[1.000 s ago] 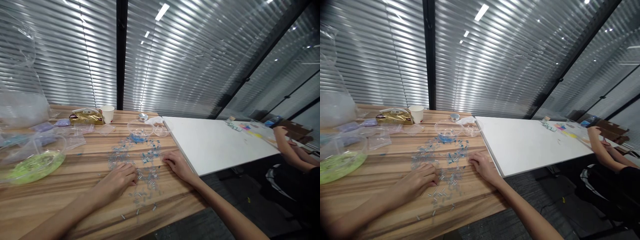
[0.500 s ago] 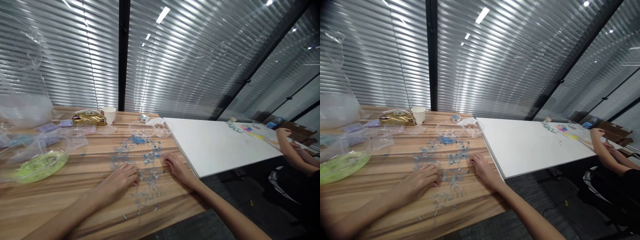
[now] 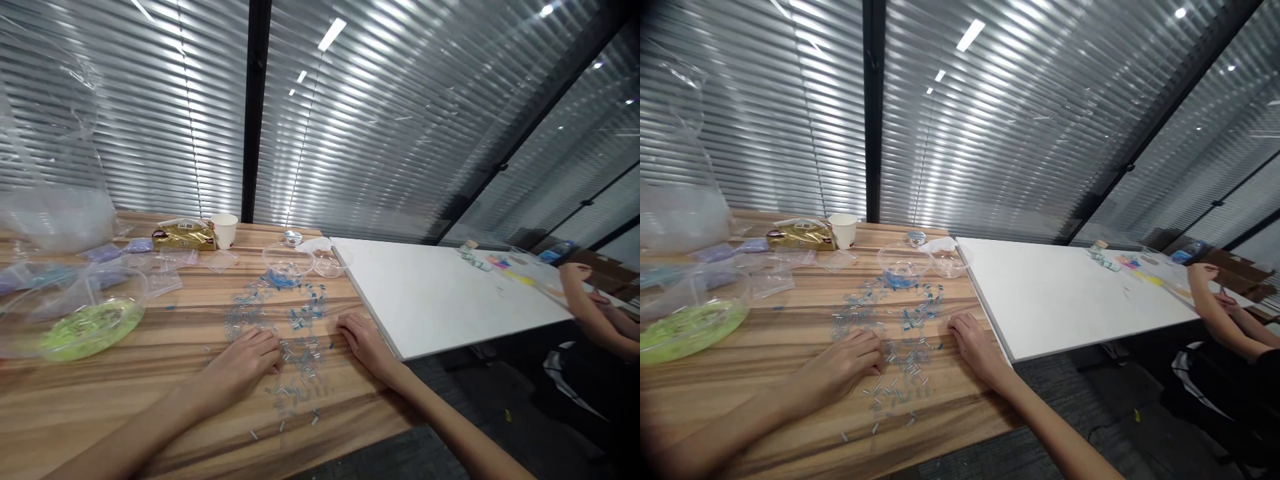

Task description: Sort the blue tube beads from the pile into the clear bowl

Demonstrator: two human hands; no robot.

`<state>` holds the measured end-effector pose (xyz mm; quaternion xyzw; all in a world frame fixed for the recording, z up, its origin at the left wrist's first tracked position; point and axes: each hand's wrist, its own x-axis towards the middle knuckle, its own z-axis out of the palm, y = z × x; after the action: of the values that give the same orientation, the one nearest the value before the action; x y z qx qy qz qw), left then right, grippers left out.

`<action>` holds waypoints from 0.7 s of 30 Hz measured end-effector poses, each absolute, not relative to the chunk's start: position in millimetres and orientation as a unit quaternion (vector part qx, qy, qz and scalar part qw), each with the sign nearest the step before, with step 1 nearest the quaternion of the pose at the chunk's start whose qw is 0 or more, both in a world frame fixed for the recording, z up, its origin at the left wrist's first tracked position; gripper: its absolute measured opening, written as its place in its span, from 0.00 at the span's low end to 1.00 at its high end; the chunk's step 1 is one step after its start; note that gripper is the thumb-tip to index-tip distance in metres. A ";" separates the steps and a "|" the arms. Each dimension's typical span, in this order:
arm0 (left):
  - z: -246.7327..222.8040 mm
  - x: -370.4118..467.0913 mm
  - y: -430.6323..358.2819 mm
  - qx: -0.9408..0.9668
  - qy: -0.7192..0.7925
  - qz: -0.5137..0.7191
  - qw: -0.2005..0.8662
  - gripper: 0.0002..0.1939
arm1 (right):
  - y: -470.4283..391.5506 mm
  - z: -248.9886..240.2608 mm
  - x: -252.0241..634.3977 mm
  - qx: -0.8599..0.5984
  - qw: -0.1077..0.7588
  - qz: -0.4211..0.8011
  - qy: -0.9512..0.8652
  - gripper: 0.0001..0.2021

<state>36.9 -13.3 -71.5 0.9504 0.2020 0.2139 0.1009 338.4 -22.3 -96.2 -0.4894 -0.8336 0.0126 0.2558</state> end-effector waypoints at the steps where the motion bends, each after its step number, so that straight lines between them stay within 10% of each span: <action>1: -71.0 36.9 -13.4 0.951 0.201 0.213 0.101 0.06 | -22.1 -96.9 338.9 -0.489 0.252 0.008 -0.835 0.10; 21: -75.4 35.3 -12.7 0.950 0.200 0.216 0.103 0.07 | -1.7 -93.1 333.0 -0.484 0.270 0.016 -0.833 0.13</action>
<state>35.3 -12.7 -75.4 0.9502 0.1998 0.2162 0.1026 333.0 -1.7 -93.1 -0.4836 -0.8326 0.0159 0.2697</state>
